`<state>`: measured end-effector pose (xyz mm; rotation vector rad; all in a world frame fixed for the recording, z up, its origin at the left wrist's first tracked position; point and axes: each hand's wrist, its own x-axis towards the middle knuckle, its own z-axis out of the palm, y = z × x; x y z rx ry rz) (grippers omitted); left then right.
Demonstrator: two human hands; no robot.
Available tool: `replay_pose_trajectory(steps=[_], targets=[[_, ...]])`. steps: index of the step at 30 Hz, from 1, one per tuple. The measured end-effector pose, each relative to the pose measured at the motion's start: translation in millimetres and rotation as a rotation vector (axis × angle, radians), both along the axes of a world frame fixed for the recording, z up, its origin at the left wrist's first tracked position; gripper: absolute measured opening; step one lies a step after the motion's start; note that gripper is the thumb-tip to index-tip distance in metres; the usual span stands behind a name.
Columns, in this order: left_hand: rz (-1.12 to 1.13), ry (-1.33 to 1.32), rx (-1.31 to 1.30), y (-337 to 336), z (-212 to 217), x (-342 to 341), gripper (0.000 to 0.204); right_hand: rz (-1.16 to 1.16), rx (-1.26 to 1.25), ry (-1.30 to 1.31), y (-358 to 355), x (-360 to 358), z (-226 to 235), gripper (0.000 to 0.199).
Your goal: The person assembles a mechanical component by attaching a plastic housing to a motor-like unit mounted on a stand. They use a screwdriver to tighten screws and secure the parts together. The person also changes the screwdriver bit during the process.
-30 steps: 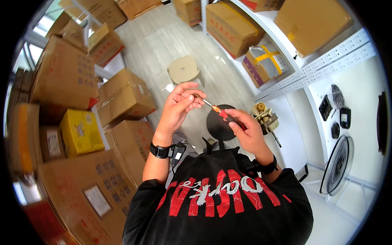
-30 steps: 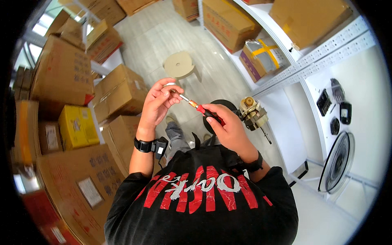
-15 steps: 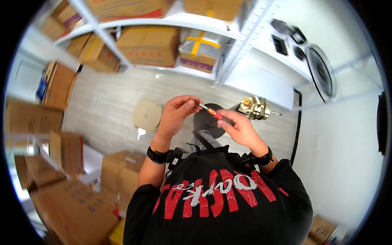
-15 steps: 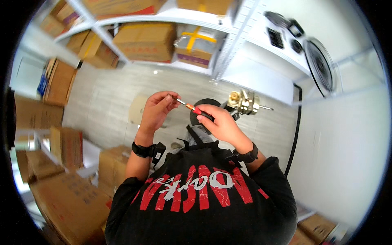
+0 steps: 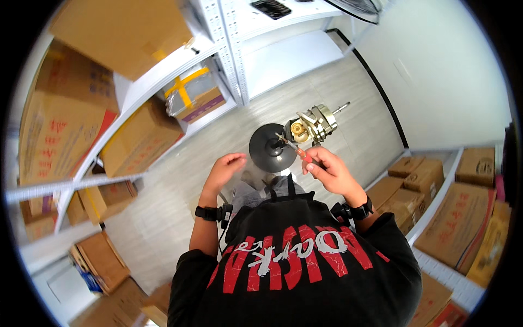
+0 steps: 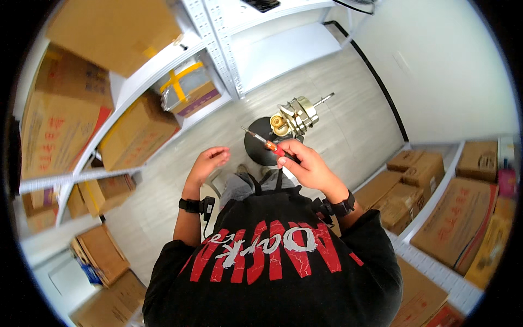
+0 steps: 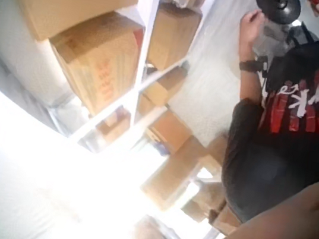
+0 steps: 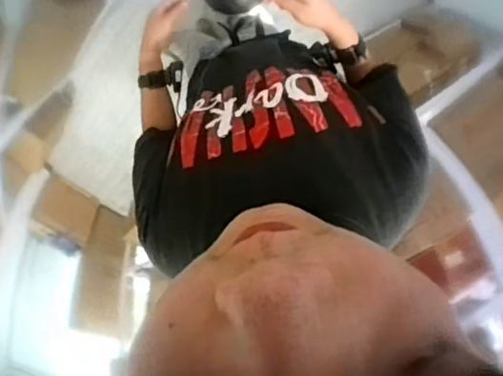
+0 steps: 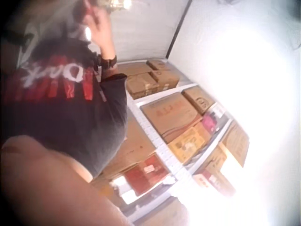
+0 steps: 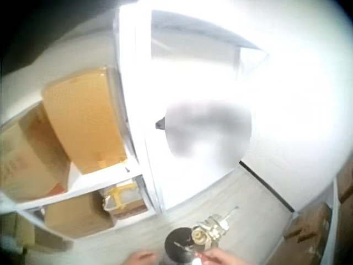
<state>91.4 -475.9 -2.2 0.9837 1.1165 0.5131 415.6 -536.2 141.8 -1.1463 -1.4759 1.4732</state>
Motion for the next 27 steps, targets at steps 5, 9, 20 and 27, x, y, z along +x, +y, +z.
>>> replay_pose_trajectory(steps=[5,9,20,27], targets=[[-0.174,0.075,-0.054,55,-57,-22,0.032,-0.335,0.025,-0.13,-31,-25,3,0.018],[-0.207,0.124,0.076,75,-27,-16,0.031,-0.493,-0.044,0.008,-63,-34,22,0.019],[-0.479,0.01,0.209,75,-17,37,0.037,-0.842,0.045,0.114,-149,-56,-30,0.02],[-0.605,0.016,0.194,93,-21,69,0.035,-0.97,0.04,0.216,-156,-84,-60,0.021]])
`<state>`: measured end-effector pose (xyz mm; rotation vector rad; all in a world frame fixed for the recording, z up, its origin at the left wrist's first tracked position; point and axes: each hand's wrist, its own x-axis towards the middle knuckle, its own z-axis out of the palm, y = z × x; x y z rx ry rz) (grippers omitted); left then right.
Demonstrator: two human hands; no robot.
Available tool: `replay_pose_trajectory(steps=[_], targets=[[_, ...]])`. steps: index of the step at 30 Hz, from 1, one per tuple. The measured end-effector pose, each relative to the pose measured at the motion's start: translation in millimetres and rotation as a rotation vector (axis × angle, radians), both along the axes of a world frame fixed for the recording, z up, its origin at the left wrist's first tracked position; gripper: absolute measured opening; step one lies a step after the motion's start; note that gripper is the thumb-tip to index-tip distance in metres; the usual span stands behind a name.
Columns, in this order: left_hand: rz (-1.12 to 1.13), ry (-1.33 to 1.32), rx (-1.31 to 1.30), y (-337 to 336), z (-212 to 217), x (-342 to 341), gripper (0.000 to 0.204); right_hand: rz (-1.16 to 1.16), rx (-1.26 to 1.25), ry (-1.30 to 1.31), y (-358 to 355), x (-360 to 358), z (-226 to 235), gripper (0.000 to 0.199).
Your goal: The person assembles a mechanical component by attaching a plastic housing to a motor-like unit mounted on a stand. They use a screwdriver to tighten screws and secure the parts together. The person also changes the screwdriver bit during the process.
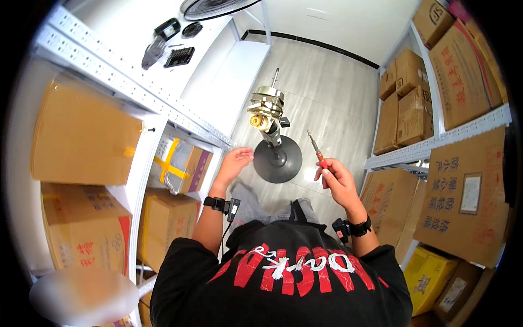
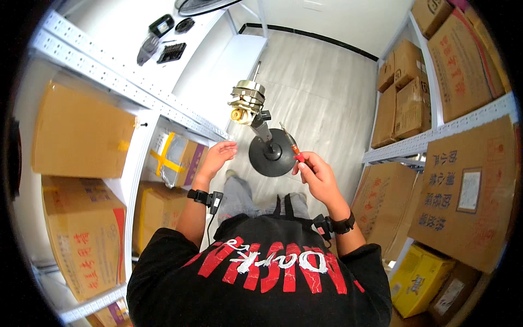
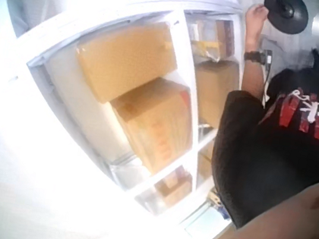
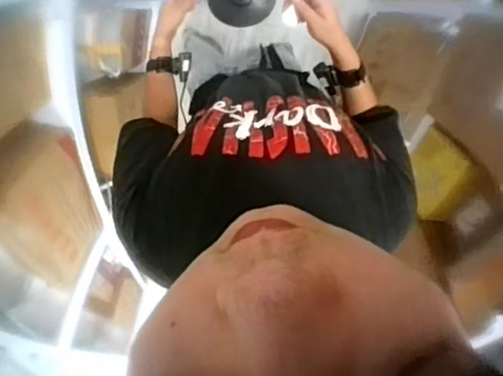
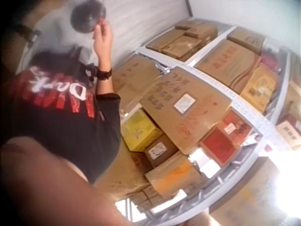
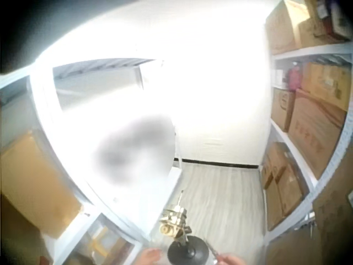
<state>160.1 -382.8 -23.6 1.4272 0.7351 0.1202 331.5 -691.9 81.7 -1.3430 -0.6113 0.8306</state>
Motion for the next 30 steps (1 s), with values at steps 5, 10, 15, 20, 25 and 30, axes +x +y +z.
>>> replay_pose_trajectory(steps=[5,10,15,20,25,30], targets=[[-0.141,0.007,0.13,67,-51,21,0.037,-0.095,0.074,0.021,30,-23,-53,0.024],[-0.173,-0.029,0.194,118,-140,35,0.033,-0.166,0.146,-0.045,58,-40,-121,0.025],[-0.173,-0.052,0.184,132,-209,29,0.031,-0.12,0.226,-0.169,72,-53,-156,0.025],[-0.174,-0.261,0.224,112,-203,30,0.03,-0.17,0.206,-0.202,74,-75,-149,0.024],[-0.147,-0.431,0.208,85,-172,-3,0.031,-0.265,0.234,-0.278,84,-97,-133,0.025],[-0.126,-0.557,0.321,63,-110,-20,0.03,-0.325,0.259,-0.177,92,-108,-118,0.023]])
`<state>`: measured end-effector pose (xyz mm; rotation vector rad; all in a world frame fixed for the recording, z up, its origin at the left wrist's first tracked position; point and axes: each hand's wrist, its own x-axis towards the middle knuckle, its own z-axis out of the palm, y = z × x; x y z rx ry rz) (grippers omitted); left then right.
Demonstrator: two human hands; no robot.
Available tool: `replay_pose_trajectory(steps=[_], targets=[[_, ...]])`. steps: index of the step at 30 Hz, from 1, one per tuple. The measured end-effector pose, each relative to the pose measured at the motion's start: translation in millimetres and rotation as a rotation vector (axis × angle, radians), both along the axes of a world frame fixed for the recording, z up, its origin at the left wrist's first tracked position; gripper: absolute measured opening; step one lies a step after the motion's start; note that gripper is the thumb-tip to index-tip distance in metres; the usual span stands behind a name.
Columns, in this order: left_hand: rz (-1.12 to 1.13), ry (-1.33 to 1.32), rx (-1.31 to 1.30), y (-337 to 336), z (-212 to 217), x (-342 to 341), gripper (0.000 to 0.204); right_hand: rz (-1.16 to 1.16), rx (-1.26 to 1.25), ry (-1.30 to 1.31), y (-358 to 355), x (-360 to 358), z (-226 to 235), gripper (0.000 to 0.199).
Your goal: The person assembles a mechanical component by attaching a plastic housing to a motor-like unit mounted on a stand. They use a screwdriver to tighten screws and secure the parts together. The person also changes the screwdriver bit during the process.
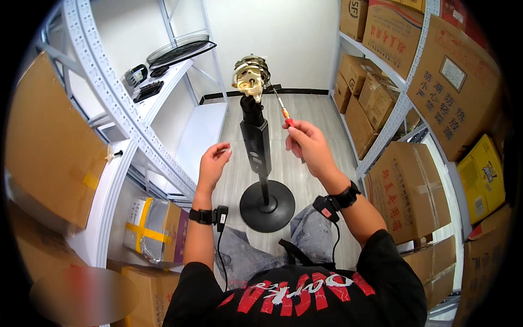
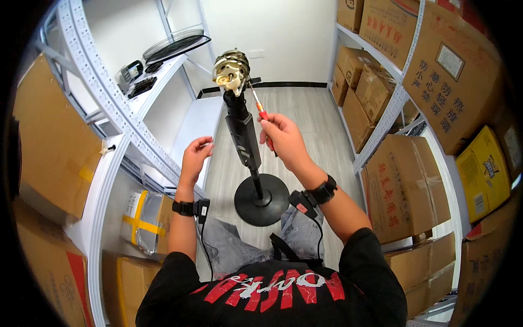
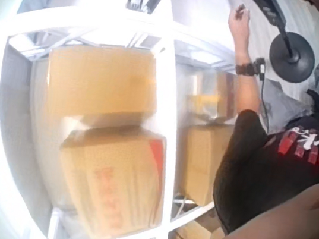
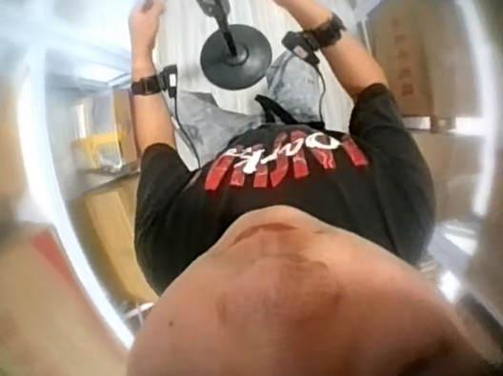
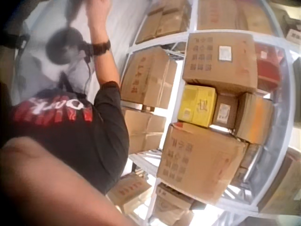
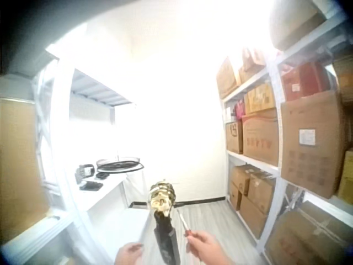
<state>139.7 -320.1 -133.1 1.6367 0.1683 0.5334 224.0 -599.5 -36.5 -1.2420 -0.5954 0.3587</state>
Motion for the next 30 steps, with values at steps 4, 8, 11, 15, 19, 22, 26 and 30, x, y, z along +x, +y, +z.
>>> replay_pose_trajectory(steps=[4,8,11,15,19,22,26,30], targets=[[-0.034,-0.064,0.022,-26,33,-27,0.029,-0.025,-0.009,-0.031,8,-19,6,0.025],[-0.182,-0.086,-0.05,-65,54,-39,0.031,-0.032,0.008,-0.075,17,-52,1,0.031],[-0.335,-0.129,-0.231,-90,74,-38,0.036,0.028,0.004,-0.115,16,-80,-9,0.036],[-0.439,-0.15,-0.314,-99,84,-31,0.035,0.03,-0.038,-0.146,14,-102,-17,0.036],[-0.468,-0.174,-0.4,-108,75,-17,0.029,-0.019,-0.082,-0.174,7,-106,-14,0.04],[-0.456,-0.192,-0.453,-110,75,-6,0.028,-0.1,-0.071,-0.177,4,-107,-9,0.044],[-0.381,-0.217,-0.373,-119,79,22,0.028,-0.178,-0.086,-0.211,2,-93,-19,0.047],[-0.222,-0.249,-0.055,-119,92,43,0.03,-0.208,-0.018,-0.089,6,-54,-20,0.041]])
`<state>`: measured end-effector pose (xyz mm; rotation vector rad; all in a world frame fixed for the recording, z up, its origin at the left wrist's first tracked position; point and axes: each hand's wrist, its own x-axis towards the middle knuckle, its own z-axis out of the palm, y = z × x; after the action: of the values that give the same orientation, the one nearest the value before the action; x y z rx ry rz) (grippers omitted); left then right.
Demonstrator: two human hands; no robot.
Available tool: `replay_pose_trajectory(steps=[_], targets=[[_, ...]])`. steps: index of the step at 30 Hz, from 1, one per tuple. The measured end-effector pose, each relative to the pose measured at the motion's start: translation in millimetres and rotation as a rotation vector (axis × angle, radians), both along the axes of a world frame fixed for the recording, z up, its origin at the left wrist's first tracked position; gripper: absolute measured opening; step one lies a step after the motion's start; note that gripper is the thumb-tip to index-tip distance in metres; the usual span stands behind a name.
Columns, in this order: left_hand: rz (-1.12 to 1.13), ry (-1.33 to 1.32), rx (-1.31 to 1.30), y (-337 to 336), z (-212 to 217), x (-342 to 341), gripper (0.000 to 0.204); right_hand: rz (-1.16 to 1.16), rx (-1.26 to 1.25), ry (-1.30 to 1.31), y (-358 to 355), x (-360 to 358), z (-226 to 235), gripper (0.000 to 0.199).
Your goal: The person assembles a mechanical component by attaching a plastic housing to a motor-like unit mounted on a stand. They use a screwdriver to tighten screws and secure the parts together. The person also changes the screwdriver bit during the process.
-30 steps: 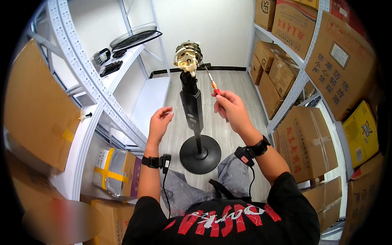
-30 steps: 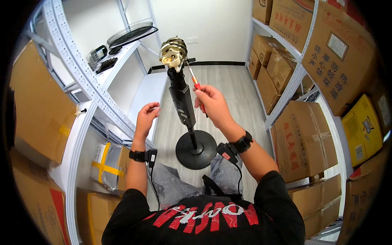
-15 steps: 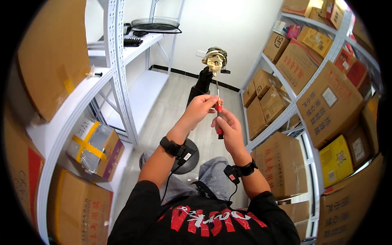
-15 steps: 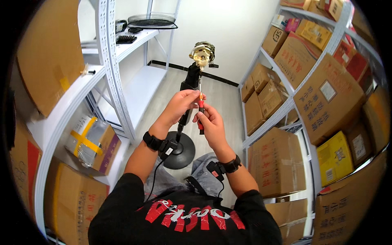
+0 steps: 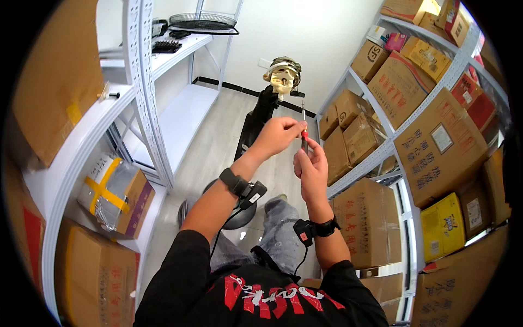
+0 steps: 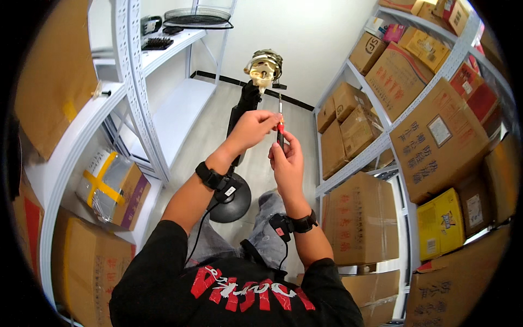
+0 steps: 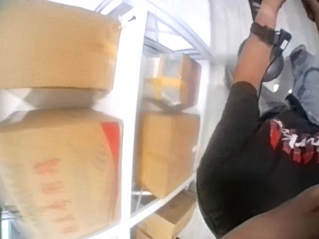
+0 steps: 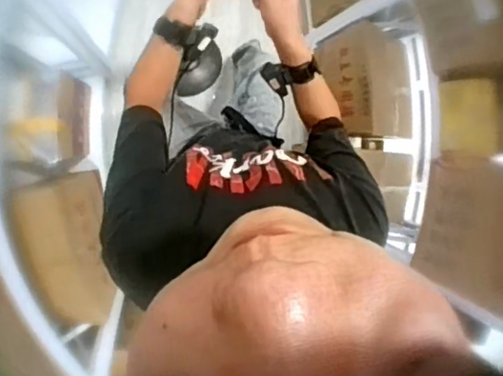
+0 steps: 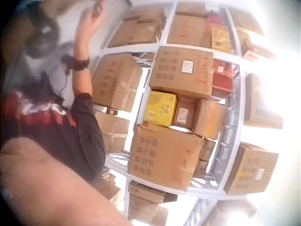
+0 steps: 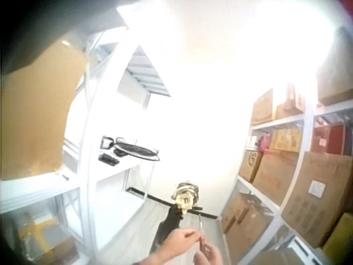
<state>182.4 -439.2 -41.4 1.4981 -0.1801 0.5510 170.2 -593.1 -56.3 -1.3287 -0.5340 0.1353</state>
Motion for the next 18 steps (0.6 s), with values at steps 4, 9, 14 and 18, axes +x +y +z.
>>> replay_pose_trajectory(steps=[4,9,14,18], targets=[[0.479,-0.084,0.304,56,-7,24,0.027,0.056,0.044,0.042,6,26,19,0.036],[0.583,-0.166,0.675,115,22,44,0.105,0.205,0.091,0.177,11,47,28,0.03],[0.306,-0.146,0.8,133,54,80,0.13,0.262,0.098,0.263,18,56,31,0.028],[0.037,-0.107,0.543,129,56,99,0.127,0.286,0.1,0.278,23,60,33,0.028]])
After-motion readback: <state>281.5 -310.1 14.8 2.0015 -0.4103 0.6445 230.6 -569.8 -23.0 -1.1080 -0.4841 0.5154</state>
